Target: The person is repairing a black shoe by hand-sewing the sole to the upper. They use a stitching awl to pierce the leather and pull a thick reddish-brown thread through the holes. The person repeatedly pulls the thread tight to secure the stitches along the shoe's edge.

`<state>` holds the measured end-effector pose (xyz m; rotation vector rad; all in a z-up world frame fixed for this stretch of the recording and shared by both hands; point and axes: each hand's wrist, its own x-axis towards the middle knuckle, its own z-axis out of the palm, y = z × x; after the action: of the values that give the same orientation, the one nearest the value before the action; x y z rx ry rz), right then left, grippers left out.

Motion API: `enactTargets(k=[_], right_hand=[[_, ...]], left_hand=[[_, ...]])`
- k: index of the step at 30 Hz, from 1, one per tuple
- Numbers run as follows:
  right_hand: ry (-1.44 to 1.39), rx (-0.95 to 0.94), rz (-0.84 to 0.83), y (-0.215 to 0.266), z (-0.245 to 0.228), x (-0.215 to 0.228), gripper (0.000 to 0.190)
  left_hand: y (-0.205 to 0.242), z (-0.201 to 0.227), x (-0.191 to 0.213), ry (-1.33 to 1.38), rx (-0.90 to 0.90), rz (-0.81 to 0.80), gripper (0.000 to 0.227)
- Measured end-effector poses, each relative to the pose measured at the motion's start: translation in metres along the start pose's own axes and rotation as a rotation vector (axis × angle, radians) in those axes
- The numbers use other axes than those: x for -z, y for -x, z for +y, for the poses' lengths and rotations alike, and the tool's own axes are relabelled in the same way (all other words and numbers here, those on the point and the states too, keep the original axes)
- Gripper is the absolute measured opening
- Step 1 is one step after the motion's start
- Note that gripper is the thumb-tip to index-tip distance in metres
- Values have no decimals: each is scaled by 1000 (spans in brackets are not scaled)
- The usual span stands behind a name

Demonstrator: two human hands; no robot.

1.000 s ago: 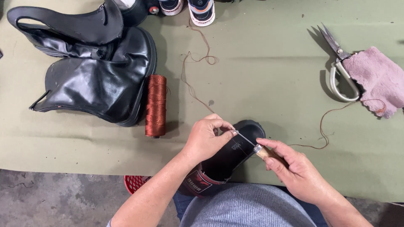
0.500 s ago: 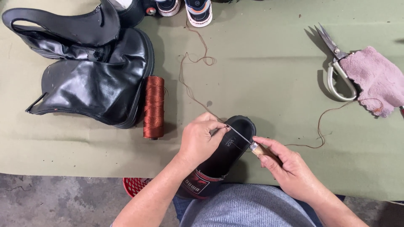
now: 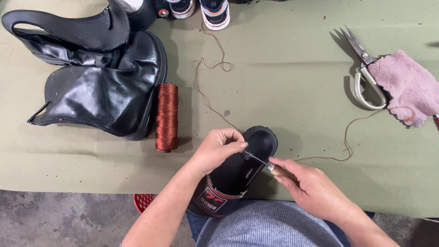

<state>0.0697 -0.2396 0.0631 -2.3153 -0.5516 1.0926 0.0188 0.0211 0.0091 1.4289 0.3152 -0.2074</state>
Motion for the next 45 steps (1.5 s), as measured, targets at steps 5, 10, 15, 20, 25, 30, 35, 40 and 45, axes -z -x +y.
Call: enactTargets(k=[5, 10, 15, 20, 25, 30, 35, 40, 45], right_hand=[[-143, -25, 95, 4, 15, 17, 50], [-136, -57, 378, -14, 45, 29, 49], [-184, 27, 550, -23, 66, 24, 50], [-464, 220, 606, -19, 75, 18, 47], [-661, 312, 558, -7, 63, 25, 47], [-697, 369, 558, 1, 54, 30, 48], [-537, 110, 472, -15, 75, 41, 47], [-43, -276, 427, -22, 76, 50, 48], [594, 175, 918, -39, 98, 20, 52]], left_hand=[[-9, 2, 9, -132, 288, -86, 28], [-12, 39, 5, -567, 325, -201, 49], [-16, 51, 1, -711, 372, -144, 54], [-17, 45, -1, -611, 340, -66, 35], [-20, 46, -7, -759, 381, -63, 27], [-22, 37, -15, -1065, 191, -151, 25], [-22, 24, -9, -969, 51, -25, 16], [-12, 45, 10, -366, 132, 43, 12], [8, 83, -5, -135, -12, 116, 13]])
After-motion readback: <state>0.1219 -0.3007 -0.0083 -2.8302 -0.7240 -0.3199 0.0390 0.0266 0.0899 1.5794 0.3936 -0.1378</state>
